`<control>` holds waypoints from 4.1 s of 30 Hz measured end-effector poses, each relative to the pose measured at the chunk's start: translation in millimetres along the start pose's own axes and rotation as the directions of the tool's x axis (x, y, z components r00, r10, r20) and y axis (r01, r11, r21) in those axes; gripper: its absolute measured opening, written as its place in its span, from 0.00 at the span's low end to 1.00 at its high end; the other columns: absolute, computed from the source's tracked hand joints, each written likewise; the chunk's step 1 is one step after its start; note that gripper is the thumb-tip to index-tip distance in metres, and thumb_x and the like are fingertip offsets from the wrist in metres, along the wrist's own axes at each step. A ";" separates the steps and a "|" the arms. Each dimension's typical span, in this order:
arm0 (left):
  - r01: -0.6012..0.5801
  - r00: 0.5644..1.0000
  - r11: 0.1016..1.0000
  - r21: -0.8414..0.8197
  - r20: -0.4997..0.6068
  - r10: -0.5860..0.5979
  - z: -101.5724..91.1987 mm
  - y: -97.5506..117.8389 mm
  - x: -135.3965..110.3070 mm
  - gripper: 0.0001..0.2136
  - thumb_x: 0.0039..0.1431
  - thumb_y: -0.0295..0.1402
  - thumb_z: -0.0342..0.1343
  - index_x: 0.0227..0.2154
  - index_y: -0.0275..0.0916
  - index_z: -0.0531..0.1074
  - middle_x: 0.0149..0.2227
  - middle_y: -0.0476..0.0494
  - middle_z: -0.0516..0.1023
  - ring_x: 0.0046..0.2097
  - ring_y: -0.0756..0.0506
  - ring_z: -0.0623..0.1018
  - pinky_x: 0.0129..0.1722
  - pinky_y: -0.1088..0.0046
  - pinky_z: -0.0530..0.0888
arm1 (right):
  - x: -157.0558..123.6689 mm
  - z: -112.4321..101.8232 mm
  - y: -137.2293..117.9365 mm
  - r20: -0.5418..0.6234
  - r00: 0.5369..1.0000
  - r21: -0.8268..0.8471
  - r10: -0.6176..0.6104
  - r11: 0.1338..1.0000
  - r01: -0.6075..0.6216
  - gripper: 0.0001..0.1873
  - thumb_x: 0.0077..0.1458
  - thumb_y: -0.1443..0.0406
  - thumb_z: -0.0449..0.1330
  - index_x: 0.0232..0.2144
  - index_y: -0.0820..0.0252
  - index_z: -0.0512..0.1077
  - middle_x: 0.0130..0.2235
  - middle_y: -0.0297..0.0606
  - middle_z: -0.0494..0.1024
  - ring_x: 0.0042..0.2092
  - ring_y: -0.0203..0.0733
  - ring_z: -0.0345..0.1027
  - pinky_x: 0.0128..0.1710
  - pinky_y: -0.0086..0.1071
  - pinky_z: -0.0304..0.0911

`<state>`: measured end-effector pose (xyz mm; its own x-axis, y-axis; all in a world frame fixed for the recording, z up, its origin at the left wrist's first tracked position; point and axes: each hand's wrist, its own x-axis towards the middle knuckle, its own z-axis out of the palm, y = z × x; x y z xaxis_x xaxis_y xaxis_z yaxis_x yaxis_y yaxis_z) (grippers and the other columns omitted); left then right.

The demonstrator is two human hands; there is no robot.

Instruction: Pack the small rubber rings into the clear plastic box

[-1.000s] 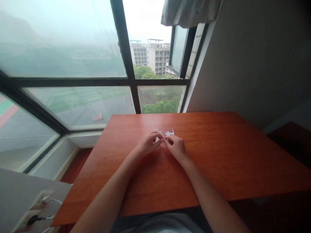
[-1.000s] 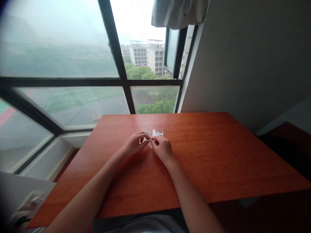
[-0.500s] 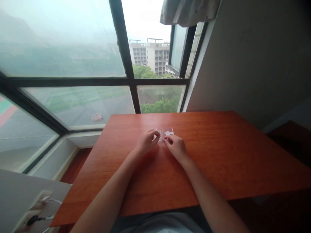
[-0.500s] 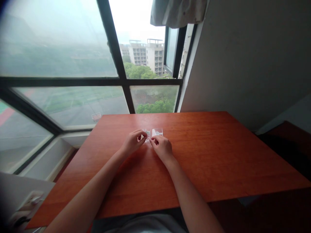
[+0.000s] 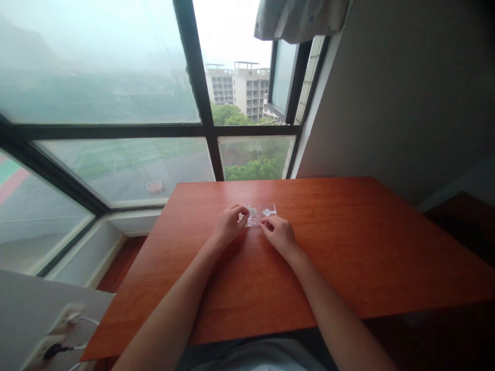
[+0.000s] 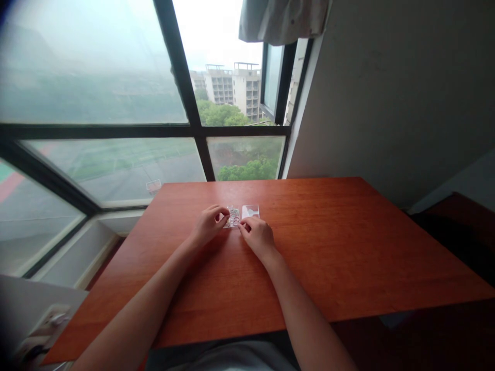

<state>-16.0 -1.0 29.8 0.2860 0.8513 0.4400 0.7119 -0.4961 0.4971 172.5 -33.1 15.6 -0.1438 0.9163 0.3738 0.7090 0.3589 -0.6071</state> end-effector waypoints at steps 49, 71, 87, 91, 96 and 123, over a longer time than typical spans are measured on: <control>0.019 0.982 0.999 0.037 0.189 -0.025 -5.9 -26.9 -1.6 0.28 0.44 0.43 0.65 0.48 0.39 0.68 0.41 0.41 0.73 0.43 0.41 0.72 0.42 0.65 0.70 | 2.2 7.3 18.0 -0.084 0.996 0.093 0.035 0.995 -0.027 0.24 0.52 0.63 0.58 0.53 0.59 0.64 0.50 0.45 0.73 0.50 0.46 0.67 0.51 0.38 0.63; -0.020 0.971 0.998 -0.052 0.236 0.032 3.3 -17.3 -5.0 0.37 0.45 0.42 0.65 0.58 0.39 0.59 0.50 0.38 0.72 0.49 0.39 0.73 0.48 0.63 0.69 | -0.9 8.1 9.1 0.037 0.996 0.055 -0.076 0.996 0.073 0.17 0.55 0.63 0.58 0.48 0.55 0.73 0.60 0.43 0.63 0.57 0.45 0.62 0.56 0.38 0.60; -0.090 0.970 0.996 0.013 0.226 0.085 4.4 -14.6 -5.9 0.34 0.49 0.47 0.61 0.57 0.39 0.60 0.52 0.36 0.70 0.50 0.39 0.72 0.49 0.63 0.69 | -3.3 6.3 4.4 0.068 0.990 -0.038 -0.125 0.991 0.128 0.20 0.55 0.62 0.59 0.51 0.53 0.71 0.60 0.41 0.63 0.58 0.47 0.60 0.57 0.40 0.58; -0.099 0.970 0.995 0.027 0.223 0.091 4.6 -14.1 -6.4 0.33 0.50 0.46 0.60 0.57 0.39 0.60 0.52 0.37 0.70 0.50 0.39 0.72 0.49 0.63 0.68 | -3.0 9.0 6.1 0.051 0.988 -0.044 -0.144 0.988 0.147 0.18 0.56 0.62 0.58 0.50 0.54 0.71 0.59 0.43 0.63 0.58 0.47 0.59 0.57 0.42 0.58; -0.095 0.971 0.995 0.032 0.222 0.086 4.8 -13.5 -6.3 0.33 0.50 0.46 0.60 0.58 0.39 0.59 0.52 0.37 0.70 0.50 0.39 0.72 0.50 0.63 0.68 | -1.9 10.9 8.3 0.039 0.978 -0.065 -0.205 0.976 0.207 0.17 0.57 0.62 0.56 0.49 0.54 0.72 0.57 0.43 0.65 0.58 0.48 0.57 0.58 0.44 0.56; -0.128 0.946 0.991 -0.045 0.295 0.135 -6.2 -4.4 -0.1 0.21 0.52 0.47 0.58 0.45 0.40 0.69 0.39 0.43 0.72 0.39 0.45 0.71 0.39 0.70 0.67 | 2.5 15.2 15.2 0.034 0.984 0.123 -0.174 0.978 0.169 0.15 0.59 0.67 0.53 0.45 0.54 0.74 0.56 0.40 0.69 0.59 0.44 0.60 0.59 0.41 0.56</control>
<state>-23.2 0.1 32.2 0.5560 0.7884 0.2631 0.6397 -0.6080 0.4703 172.5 -22.6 -3.3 -0.2887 0.8451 0.4500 0.5840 0.5278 -0.6168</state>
